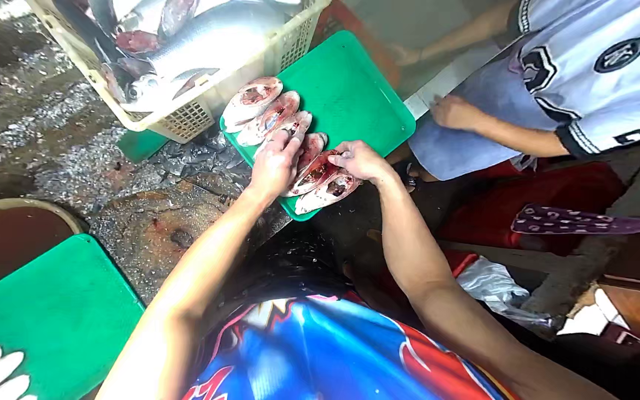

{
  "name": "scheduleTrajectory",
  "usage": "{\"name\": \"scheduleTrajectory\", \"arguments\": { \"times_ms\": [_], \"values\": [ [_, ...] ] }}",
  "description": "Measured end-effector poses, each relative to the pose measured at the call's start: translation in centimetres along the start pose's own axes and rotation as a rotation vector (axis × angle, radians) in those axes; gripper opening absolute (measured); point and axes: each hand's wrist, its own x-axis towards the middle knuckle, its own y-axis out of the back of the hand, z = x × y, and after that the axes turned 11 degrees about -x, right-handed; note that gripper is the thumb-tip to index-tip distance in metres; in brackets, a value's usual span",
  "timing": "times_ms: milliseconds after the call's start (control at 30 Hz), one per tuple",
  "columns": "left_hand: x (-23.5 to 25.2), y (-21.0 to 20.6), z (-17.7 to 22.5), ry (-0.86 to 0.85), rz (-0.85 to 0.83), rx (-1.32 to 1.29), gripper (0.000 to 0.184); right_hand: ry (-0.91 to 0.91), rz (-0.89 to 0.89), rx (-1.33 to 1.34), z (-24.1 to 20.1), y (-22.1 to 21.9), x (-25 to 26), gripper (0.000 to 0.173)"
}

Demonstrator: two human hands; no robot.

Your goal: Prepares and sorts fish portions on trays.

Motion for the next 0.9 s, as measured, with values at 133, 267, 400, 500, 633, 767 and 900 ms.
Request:
{"name": "scheduleTrajectory", "arguments": {
  "times_ms": [133, 267, 400, 500, 633, 767, 900],
  "values": [
    [-5.5, 1.9, -0.4, 0.109, 0.218, -0.225, 0.026, 0.003, -0.027, -0.028, -0.6, 0.6, 0.2, 0.045],
    [-11.1, 2.1, -1.0, 0.294, 0.192, -0.307, 0.029, 0.034, -0.006, -0.120, -1.5, 1.0, 0.0, 0.043],
    [-12.1, 0.8, -0.2, 0.330, 0.207, -0.390, 0.031, 0.077, 0.057, -0.256, -2.6, 1.3, -0.6, 0.043],
    [-11.1, 0.3, 1.6, 0.334, 0.115, -0.406, 0.044, 0.175, 0.085, -0.189, -2.9, 1.0, -0.7, 0.045],
    [-10.2, -1.5, 1.8, 0.360, 0.085, -0.366, 0.049, 0.246, -0.032, -0.146, -3.6, 0.5, -0.6, 0.055],
    [-10.3, -2.2, 0.7, 0.302, 0.105, -0.414, 0.043, 0.397, -0.014, -0.238, -7.2, 1.8, -2.9, 0.050],
    [-11.6, 0.6, 0.7, 0.192, 0.154, -0.581, 0.068, 0.631, -0.046, -0.370, -13.8, 3.0, -6.6, 0.047]
  ]
}}
